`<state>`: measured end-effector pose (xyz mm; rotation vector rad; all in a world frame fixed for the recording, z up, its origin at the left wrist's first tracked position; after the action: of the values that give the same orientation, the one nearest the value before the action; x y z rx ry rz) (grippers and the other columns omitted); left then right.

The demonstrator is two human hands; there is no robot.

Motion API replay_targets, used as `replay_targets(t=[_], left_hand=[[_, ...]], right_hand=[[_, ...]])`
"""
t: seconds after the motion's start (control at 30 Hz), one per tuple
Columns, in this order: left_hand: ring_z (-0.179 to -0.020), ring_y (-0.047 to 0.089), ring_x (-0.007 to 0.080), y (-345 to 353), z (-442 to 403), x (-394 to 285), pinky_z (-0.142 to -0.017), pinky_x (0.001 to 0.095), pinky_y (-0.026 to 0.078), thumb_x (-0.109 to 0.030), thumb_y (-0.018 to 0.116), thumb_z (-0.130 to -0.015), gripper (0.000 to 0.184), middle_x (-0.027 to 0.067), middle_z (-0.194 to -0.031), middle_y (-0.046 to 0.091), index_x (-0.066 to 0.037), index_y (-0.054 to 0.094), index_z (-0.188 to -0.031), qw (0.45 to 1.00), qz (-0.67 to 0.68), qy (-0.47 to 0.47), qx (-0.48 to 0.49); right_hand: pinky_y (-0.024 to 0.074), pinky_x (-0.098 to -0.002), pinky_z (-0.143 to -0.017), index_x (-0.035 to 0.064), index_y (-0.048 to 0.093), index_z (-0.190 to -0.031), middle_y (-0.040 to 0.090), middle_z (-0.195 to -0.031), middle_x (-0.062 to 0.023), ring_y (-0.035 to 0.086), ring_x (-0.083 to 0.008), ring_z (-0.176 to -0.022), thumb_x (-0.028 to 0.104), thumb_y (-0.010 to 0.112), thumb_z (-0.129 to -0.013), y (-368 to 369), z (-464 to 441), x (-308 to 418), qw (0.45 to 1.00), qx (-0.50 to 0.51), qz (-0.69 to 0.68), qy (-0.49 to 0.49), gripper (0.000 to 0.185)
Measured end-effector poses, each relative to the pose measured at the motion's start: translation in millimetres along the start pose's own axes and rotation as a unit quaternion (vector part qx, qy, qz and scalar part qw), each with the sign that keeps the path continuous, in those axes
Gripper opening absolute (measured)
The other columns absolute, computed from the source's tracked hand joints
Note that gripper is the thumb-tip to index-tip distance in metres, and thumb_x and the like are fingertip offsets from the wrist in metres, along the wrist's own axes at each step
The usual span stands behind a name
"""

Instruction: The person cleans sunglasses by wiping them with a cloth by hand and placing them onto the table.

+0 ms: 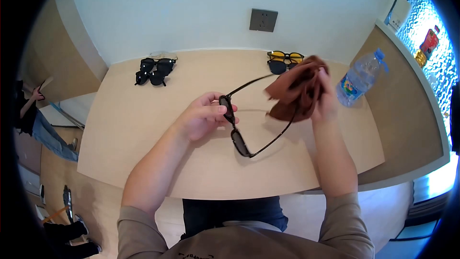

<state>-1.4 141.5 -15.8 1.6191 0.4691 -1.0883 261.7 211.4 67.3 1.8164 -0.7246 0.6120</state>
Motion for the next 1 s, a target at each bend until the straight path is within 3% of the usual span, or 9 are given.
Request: replay_targets(t=[0.2, 0.33, 0.43, 0.5, 0.53, 0.63, 0.7, 0.83, 1.0], left_hand=[[-0.106, 0.067, 0.0391, 9, 1, -9, -0.1, 0.0495, 0.049, -0.022, 0.076, -0.084, 0.057, 0.0196, -0.121, 0.064, -0.001, 0.051, -0.131, 0.998, 0.025, 0.05, 0.032], [-0.109, 0.066, 0.039, 15, 2, -7, -0.1, 0.0498, 0.048, -0.024, 0.076, -0.084, 0.061, 0.0204, -0.125, 0.063, -0.001, 0.05, -0.134, 0.996, 0.035, 0.041, 0.066], [-0.109, 0.066, 0.0393, 22, 1, -2, -0.1, 0.051, 0.048, -0.023, 0.076, -0.084, 0.062, 0.0208, -0.126, 0.062, -0.001, 0.05, -0.136, 0.994, 0.036, 0.037, 0.095], [-0.109, 0.066, 0.0398, 24, 1, 0, -0.1, 0.0518, 0.048, -0.023, 0.076, -0.084, 0.061, 0.021, -0.126, 0.062, -0.001, 0.051, -0.136, 0.994, 0.041, 0.043, 0.096], [-0.109, 0.066, 0.0402, 25, 2, 0, -0.1, 0.0522, 0.048, -0.022, 0.076, -0.084, 0.061, 0.021, -0.126, 0.063, -0.001, 0.051, -0.135, 0.994, 0.044, 0.046, 0.088], [-0.111, 0.066, 0.0357, 23, 4, -8, -0.1, 0.0487, 0.049, -0.027, 0.072, -0.089, 0.055, 0.019, -0.126, 0.064, -0.001, 0.052, -0.133, 0.993, 0.037, 0.074, 0.084], [-0.111, 0.066, 0.0327, 14, 1, -14, -0.1, 0.0463, 0.049, -0.031, 0.069, -0.092, 0.053, 0.0175, -0.126, 0.064, -0.001, 0.053, -0.133, 0.991, 0.049, 0.096, 0.08], [-0.116, 0.063, 0.0302, 8, 5, -26, -0.102, 0.0435, 0.047, -0.033, 0.067, -0.093, 0.055, 0.0147, -0.13, 0.062, -0.001, 0.051, -0.135, 0.989, 0.028, 0.122, 0.077], [-0.121, 0.061, 0.0329, 19, 11, -43, -0.107, 0.0456, 0.044, -0.025, 0.077, -0.084, 0.066, 0.0166, -0.139, 0.056, -0.004, 0.047, -0.139, 0.984, 0.018, 0.169, 0.062]], right_hand=[[0.0549, -0.0377, -0.083, 0.0012, 0.056, -0.118, 0.067, -0.109, -0.0114, 0.067, -0.022, -0.097, 0.014, 0.066, -0.093, -49, -20, 63, 0.899, -0.144, 0.387, -0.142, 0.029], [0.0284, -0.0465, -0.113, 0.0099, 0.058, -0.129, 0.064, -0.124, -0.0161, 0.051, -0.0334, -0.125, 0.016, 0.076, -0.079, -6, -4, 33, 0.5, -0.033, 0.865, -0.012, 0.053], [0.0275, -0.0444, -0.115, 0.0085, 0.049, -0.141, 0.051, -0.143, -0.0159, 0.044, -0.0339, -0.135, 0.012, 0.074, -0.079, 47, 12, 17, 0.68, 0.106, 0.706, -0.17, 0.067], [0.0242, -0.0427, -0.118, 0.0051, 0.038, -0.149, 0.038, -0.154, -0.0158, 0.035, -0.0336, -0.142, 0.005, 0.068, -0.081, 78, 32, -13, 0.813, 0.255, 0.509, -0.122, 0.075], [0.0233, -0.0413, -0.119, 0.0013, 0.034, -0.15, 0.039, -0.154, -0.0163, 0.034, -0.0322, -0.144, 0.0, 0.062, -0.082, 98, 48, -21, 0.768, 0.326, 0.535, -0.134, 0.074], [0.0275, -0.0457, -0.116, 0.0101, 0.044, -0.147, 0.048, -0.151, -0.0082, 0.038, -0.0367, -0.139, -0.008, 0.054, -0.08, 110, 64, -41, 0.868, 0.368, 0.305, -0.136, 0.07], [0.0326, -0.0473, -0.113, 0.0175, 0.055, -0.14, 0.053, -0.147, -0.0025, 0.041, -0.0389, -0.135, -0.01, 0.054, -0.077, 113, 73, -47, 0.682, 0.434, 0.555, -0.197, 0.069], [0.0279, -0.0506, -0.113, 0.0198, 0.059, -0.138, 0.044, -0.155, -0.0038, 0.038, -0.0381, -0.135, -0.003, 0.063, -0.07, 126, 89, -59, 0.611, 0.448, 0.608, -0.236, 0.072], [0.0251, -0.0469, -0.114, 0.0131, 0.043, -0.149, 0.028, -0.163, -0.0112, 0.031, -0.0315, -0.142, 0.03, 0.079, -0.064, 100, 67, -61, 0.851, 0.413, 0.324, 0.027, 0.094]])
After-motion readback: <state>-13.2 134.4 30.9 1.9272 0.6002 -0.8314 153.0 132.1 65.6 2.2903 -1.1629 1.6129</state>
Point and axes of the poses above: each hand's wrist, its own z-axis away from the middle knuckle, its own y-axis out of the palm, x = y × z, the point moved 10 cm from there along -z, towards the middle knuckle
